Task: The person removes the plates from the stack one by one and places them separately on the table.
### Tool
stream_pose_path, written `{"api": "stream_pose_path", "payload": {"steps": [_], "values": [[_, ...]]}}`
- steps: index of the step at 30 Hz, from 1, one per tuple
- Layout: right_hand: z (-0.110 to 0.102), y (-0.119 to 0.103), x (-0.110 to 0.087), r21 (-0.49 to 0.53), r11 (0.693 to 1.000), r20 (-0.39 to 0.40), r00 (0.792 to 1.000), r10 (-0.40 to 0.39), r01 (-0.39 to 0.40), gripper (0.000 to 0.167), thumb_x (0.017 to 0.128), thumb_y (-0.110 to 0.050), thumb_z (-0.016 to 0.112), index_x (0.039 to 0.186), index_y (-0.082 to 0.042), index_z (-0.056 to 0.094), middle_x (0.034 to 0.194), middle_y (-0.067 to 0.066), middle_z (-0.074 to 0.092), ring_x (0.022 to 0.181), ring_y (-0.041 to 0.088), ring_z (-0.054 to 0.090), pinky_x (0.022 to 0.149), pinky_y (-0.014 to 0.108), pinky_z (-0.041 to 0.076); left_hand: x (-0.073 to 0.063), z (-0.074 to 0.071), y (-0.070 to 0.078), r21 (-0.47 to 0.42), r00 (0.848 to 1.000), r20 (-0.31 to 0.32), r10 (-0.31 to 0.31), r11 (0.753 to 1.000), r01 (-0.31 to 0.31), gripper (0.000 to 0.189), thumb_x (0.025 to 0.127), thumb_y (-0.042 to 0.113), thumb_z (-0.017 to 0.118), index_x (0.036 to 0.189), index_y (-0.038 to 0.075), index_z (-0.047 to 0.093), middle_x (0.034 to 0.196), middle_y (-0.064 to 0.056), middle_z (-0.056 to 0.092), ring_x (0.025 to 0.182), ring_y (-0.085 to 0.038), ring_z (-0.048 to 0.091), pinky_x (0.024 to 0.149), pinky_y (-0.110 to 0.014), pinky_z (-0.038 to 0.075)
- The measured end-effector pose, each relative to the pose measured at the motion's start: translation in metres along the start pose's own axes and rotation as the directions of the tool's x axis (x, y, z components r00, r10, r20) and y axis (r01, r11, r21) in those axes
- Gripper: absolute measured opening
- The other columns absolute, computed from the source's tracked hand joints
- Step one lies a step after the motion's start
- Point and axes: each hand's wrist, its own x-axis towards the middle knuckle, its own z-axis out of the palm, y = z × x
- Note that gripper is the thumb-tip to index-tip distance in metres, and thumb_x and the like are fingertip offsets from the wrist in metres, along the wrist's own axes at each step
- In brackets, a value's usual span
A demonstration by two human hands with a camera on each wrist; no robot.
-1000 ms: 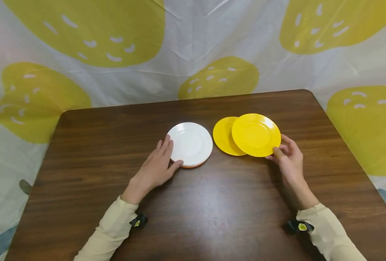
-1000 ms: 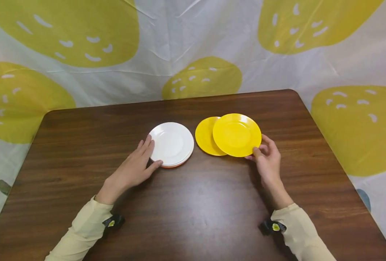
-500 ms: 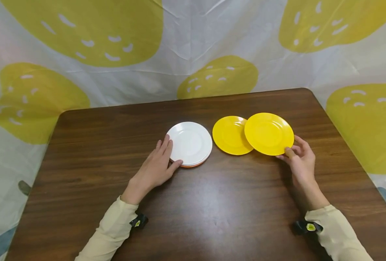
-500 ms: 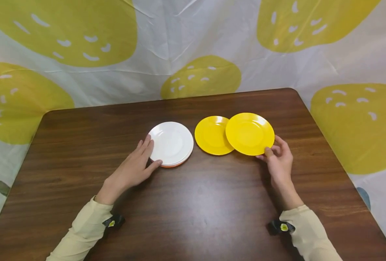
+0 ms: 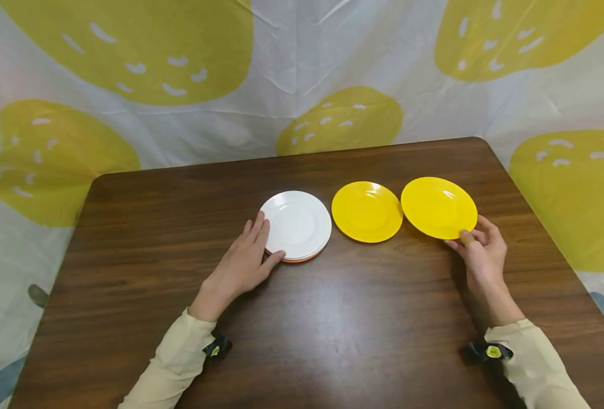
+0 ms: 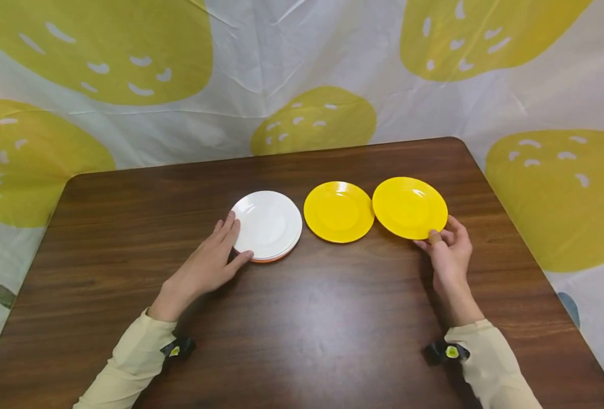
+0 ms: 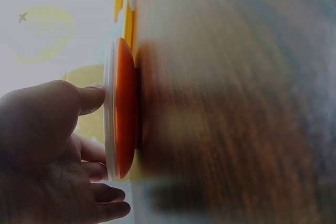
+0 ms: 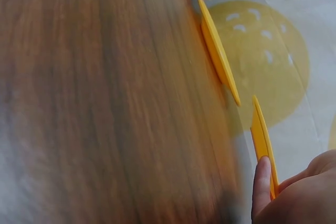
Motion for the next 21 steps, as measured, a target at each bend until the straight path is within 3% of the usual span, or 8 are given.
{"api": "stream_pose_path", "payload": {"steps": [5, 16, 18, 21], "values": [[-0.0026, -0.0011, 0.0053, -0.012, 1.0, -0.038, 0.999, 0.026, -0.026, 0.07, 0.097, 0.008, 0.051, 0.159, -0.005, 0.021, 0.099, 0.001, 0.057, 0.075, 0.007, 0.064, 0.067, 0.019, 0.06, -0.0004, 0.0003, -0.0005, 0.002, 1.0, -0.01, 0.009, 1.0, -0.009, 0.081, 0.105, 0.047, 0.05, 0.16, -0.002, 0.016, 0.17, -0.018, 0.002, 0.155, -0.044, 0.01, 0.124, -0.058, 0.023], [-0.0011, -0.0033, 0.0092, -0.145, 0.986, -0.094, 0.994, 0.063, -0.076, 0.07, 0.097, 0.006, 0.051, 0.16, -0.004, 0.02, 0.105, 0.002, 0.053, 0.072, 0.002, 0.066, 0.066, 0.016, 0.059, 0.0005, 0.0013, -0.0017, 0.0, 1.0, -0.014, 0.01, 1.0, -0.01, 0.081, 0.105, 0.047, 0.05, 0.16, -0.001, 0.016, 0.171, -0.017, 0.003, 0.155, -0.044, 0.011, 0.124, -0.058, 0.023], [0.0007, -0.004, 0.008, -0.228, 0.971, -0.112, 0.993, 0.043, -0.068, 0.068, 0.097, 0.004, 0.051, 0.158, -0.001, 0.022, 0.106, 0.001, 0.051, 0.074, 0.0, 0.063, 0.067, 0.013, 0.058, 0.0001, 0.0009, -0.0013, -0.001, 1.0, -0.015, 0.012, 1.0, -0.012, 0.081, 0.105, 0.047, 0.05, 0.16, -0.001, 0.016, 0.171, -0.017, 0.003, 0.155, -0.044, 0.012, 0.124, -0.058, 0.023], [0.0029, -0.0045, 0.005, -0.4, 0.915, -0.137, 0.991, -0.014, -0.042, 0.064, 0.097, 0.0, 0.05, 0.157, 0.002, 0.027, 0.109, -0.001, 0.049, 0.079, -0.003, 0.058, 0.068, 0.008, 0.054, -0.0003, 0.0008, -0.0011, -0.002, 1.0, -0.018, 0.015, 1.0, -0.015, 0.081, 0.105, 0.047, 0.05, 0.16, -0.001, 0.016, 0.171, -0.017, 0.003, 0.155, -0.044, 0.012, 0.123, -0.058, 0.024]]}}
